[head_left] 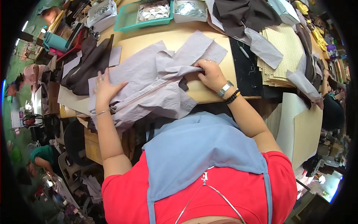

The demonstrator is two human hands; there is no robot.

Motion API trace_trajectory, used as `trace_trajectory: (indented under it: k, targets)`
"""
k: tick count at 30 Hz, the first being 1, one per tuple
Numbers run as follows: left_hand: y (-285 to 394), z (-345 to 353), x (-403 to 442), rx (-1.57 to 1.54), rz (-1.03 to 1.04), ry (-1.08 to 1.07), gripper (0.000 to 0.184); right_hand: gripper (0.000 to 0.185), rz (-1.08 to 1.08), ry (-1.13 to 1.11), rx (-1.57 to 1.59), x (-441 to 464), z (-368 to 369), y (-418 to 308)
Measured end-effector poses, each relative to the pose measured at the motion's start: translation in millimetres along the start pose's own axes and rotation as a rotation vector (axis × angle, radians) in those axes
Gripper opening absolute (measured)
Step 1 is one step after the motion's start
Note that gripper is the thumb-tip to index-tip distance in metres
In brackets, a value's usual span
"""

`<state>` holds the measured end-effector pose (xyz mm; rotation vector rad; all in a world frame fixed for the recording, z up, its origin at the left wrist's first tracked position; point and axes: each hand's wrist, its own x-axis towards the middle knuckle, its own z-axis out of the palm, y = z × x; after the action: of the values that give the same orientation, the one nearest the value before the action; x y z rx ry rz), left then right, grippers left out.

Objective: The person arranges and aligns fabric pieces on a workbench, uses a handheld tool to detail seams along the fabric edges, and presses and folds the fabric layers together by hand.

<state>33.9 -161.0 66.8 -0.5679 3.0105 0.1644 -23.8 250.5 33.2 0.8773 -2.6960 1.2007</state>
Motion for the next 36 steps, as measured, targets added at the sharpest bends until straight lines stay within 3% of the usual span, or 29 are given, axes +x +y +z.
trace_trajectory:
  k: [1, 2, 5, 8, 10, 12, 13, 14, 15, 16, 19, 21, 23, 25, 27, 29, 32, 35, 36]
  targets:
    - [-13, -1, 0, -0.012, -0.067, 0.004, 0.110, 0.024, -0.004, 0.010, 0.006, 0, 0, 0]
    - [-23, -1, 1, -0.007, 0.021, 0.085, 0.105, 0.023, -0.008, 0.021, 0.010, 0, -1, 1]
    - [-29, -12, 0, -0.350, 0.079, -0.002, 0.082, 0.024, 0.033, -0.003, 0.078, 0, -2, 6]
    - [-41, -8, 21, -0.329, 0.164, -0.157, 0.054, 0.024, 0.032, 0.075, 0.005, 0, -5, 6]
    - [-37, -36, 27, -0.313, 0.277, 0.169, 0.035, 0.023, 0.038, 0.072, -0.015, 1, -6, 6]
    - [-19, -90, 31, -0.151, 0.130, 0.381, 0.030, 0.023, 0.036, 0.086, 0.007, 3, -5, 5]
    - [-19, -111, 36, -0.182, 0.158, 0.556, 0.032, 0.023, 0.029, 0.105, 0.037, 7, -2, 1]
    - [-36, -121, 56, -0.154, 0.300, 0.886, 0.028, 0.023, 0.019, 0.126, 0.068, 12, 0, -2]
    - [-21, -150, 48, -0.186, 0.463, 1.034, 0.025, 0.023, -0.025, 0.179, 0.096, 17, 1, -5]
    - [-19, -167, 52, -0.100, 0.490, 1.236, 0.023, 0.023, -0.067, 0.233, 0.127, 22, 2, -8]
    - [-16, -194, 59, -0.444, 0.377, 1.367, 0.020, 0.025, -0.171, 0.414, 0.090, 40, 3, -12]
    - [-3, -191, 56, -0.661, 0.668, 1.189, 0.014, 0.024, -0.146, 0.457, 0.064, 47, -7, -12]
    - [-4, -167, 64, -0.681, 0.842, 0.840, 0.012, 0.022, -0.103, 0.399, -0.023, 41, -14, 4]
    - [-35, -123, 82, -0.772, 0.652, 0.229, 0.014, 0.021, -0.036, 0.285, -0.127, 27, -27, 22]
    - [-46, -72, 65, -0.716, 0.693, -0.088, 0.019, 0.021, 0.057, 0.159, -0.173, 8, -39, 30]
    - [-36, -29, 33, -0.579, 0.639, -0.151, 0.035, 0.021, 0.055, 0.127, -0.205, -9, -40, 41]
    - [8, -28, -12, -0.361, 0.575, 0.097, 0.066, 0.021, 0.020, 0.152, -0.133, -15, -42, 43]
    - [7, -30, -5, -0.389, 0.462, -0.012, 0.085, 0.023, 0.008, 0.157, -0.149, -9, -38, 44]
    - [15, -38, -2, -0.450, 0.340, -0.086, 0.067, 0.023, 0.008, 0.158, -0.165, -8, -36, 44]
